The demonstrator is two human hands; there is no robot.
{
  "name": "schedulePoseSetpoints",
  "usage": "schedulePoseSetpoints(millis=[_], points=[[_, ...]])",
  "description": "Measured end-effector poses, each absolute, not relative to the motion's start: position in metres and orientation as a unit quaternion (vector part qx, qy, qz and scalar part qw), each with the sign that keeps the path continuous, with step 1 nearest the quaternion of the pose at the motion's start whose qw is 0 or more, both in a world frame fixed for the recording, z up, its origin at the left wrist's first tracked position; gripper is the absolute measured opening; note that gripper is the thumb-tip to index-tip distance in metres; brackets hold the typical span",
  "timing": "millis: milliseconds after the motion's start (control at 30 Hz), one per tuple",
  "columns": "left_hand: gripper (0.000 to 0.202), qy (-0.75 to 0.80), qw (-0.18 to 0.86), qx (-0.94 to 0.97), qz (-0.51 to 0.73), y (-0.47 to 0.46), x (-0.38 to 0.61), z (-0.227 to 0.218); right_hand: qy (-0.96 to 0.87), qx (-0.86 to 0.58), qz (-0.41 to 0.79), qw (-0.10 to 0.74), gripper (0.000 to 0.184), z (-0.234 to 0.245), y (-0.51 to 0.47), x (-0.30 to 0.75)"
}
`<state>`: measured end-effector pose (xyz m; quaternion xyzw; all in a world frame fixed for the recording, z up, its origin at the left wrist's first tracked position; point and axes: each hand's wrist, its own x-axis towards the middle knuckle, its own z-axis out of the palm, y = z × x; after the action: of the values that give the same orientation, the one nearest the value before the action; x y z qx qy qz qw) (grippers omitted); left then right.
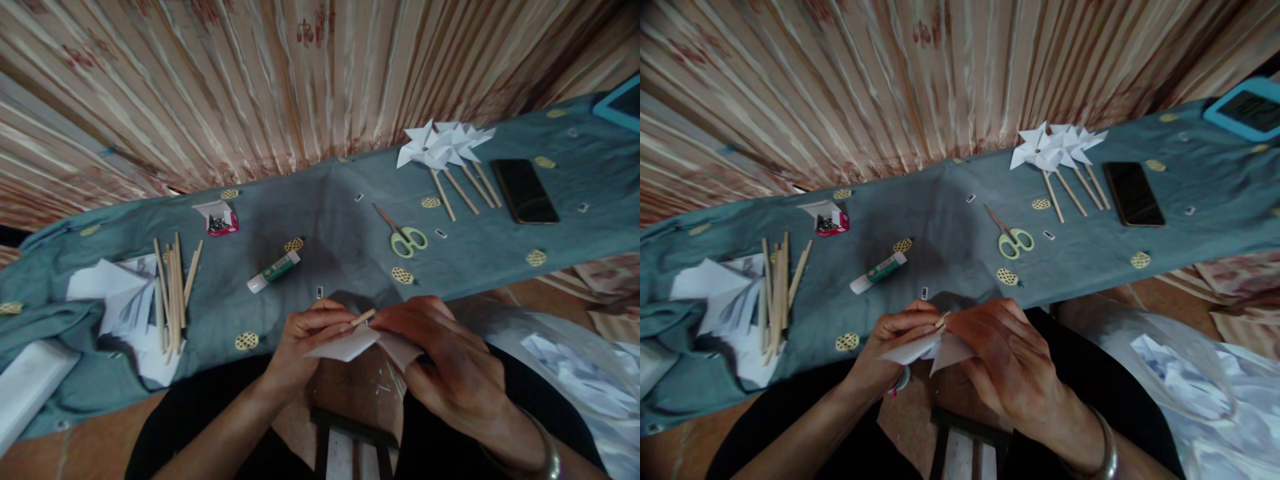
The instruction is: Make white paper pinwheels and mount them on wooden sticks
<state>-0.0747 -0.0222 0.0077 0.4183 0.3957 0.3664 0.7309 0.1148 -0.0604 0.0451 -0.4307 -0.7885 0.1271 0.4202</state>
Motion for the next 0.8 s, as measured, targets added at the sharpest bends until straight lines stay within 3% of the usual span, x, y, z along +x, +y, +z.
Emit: schedulePoseSetpoints(millis=[800], points=[[0.007,0.419,0.714,0.426,0.365,-0.0217,-0.0739,0.0115,-0.784,-0.450,0.138,0.405,0.037,0.0495,-0.0600,0.1152]])
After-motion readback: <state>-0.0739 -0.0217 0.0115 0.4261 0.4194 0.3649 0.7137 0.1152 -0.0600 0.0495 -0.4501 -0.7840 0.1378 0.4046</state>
